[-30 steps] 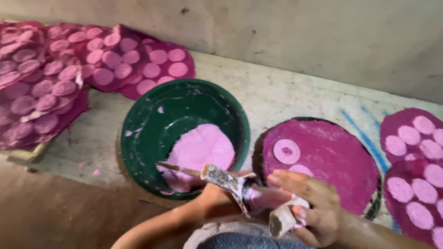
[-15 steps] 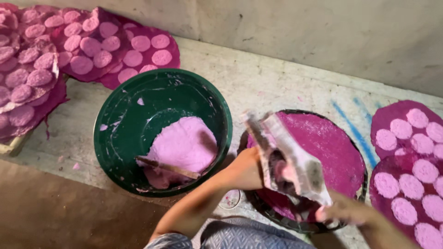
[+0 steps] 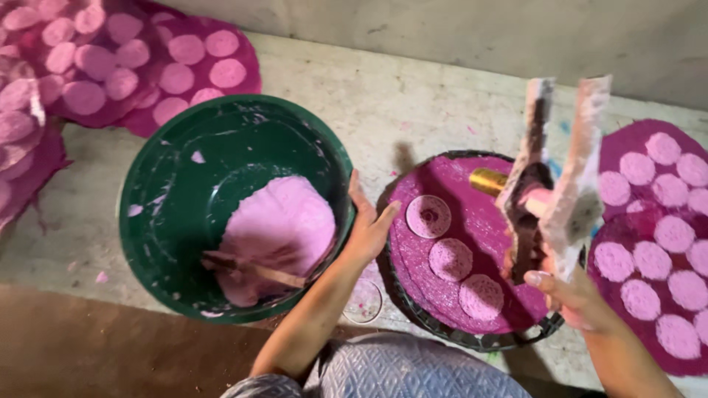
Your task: The person uses a wooden press tool to form small circular patterns onto a pink paste on a circular tray, then removes a sheet of formed cakes and places it with others.
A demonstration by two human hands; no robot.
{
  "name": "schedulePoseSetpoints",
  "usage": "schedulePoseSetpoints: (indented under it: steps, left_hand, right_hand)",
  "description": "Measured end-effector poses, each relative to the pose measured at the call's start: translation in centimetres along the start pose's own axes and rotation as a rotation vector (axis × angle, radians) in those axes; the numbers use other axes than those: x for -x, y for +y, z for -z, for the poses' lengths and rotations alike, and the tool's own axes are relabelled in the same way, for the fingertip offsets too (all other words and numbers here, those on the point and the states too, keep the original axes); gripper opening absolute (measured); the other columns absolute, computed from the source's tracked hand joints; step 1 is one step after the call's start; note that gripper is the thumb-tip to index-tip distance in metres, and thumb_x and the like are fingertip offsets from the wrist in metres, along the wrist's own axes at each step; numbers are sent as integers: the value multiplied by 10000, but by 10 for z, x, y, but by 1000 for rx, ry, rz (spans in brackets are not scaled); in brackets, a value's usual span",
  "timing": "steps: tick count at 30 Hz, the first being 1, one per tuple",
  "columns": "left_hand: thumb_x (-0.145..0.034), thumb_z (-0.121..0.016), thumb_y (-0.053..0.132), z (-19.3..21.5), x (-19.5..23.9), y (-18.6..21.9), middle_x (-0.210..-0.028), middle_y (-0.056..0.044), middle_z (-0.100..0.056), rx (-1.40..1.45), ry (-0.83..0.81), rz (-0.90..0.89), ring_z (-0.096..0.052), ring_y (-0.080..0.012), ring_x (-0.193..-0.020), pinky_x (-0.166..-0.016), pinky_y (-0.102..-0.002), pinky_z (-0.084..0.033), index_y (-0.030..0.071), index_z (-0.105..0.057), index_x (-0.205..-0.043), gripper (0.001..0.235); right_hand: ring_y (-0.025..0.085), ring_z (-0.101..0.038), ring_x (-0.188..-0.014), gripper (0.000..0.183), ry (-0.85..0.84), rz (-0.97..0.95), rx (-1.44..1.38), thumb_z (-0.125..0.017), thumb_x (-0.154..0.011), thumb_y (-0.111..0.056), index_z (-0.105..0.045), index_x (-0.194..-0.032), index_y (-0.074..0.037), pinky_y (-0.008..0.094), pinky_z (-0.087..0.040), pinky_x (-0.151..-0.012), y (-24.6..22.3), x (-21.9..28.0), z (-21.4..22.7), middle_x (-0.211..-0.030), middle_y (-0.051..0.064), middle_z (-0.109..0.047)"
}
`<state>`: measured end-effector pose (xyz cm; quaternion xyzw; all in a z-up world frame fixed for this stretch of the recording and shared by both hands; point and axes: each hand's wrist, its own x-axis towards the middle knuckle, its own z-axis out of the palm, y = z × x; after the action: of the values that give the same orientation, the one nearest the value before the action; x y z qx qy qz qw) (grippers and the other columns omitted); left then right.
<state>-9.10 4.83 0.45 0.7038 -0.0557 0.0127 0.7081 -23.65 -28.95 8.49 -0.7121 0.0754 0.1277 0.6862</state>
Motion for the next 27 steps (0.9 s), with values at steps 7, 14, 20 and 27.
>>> schedulePoseSetpoints:
  steps: [7,14,20,27]
  left_hand:
    - [-987,-660,188,55,28,24,-1683,-273,-118,-119,-276,10,-89,-336,-1596,-1285,-420,-47,-82,39,-1597,966]
    - [-914,-587,676,-5,-26,68,-1664,-189,-352,1212,-521,262,-314,-331,-1561,-1287,-450,-213,-8,-180,-1650,1084]
    - [-1019,-563,551,-49,-78,70,-1142,-58,-618,1569,-695,43,-593,-244,-1178,-1145,-437,-374,83,-542,-1360,580]
    - [-1005,-528,414,-57,-119,30,-915,-11,-528,1786,-437,107,-555,-185,-935,-1079,-440,-433,154,-518,-958,265]
  right_hand:
    - [164,-668,-966,879,-40,-199,-37,-661,-829,-502,-389,-1509,-16,297,-506,-762,10,22,6,-1165,149,-706]
    - [244,-709,-923,867,-576,-416,-379,-456,-905,-708,-454,-1424,-14,412,-589,-828,-14,5,-12,-1046,132,-717]
    - [255,-764,-864,836,-593,-534,87,-276,-930,-696,-683,-1165,-5,410,-655,-813,-75,-53,-2,-912,132,-767]
    - [198,-665,-742,832,-301,-538,466,-268,-924,-712,-688,-972,5,361,-584,-737,-77,-107,-2,-810,91,-686]
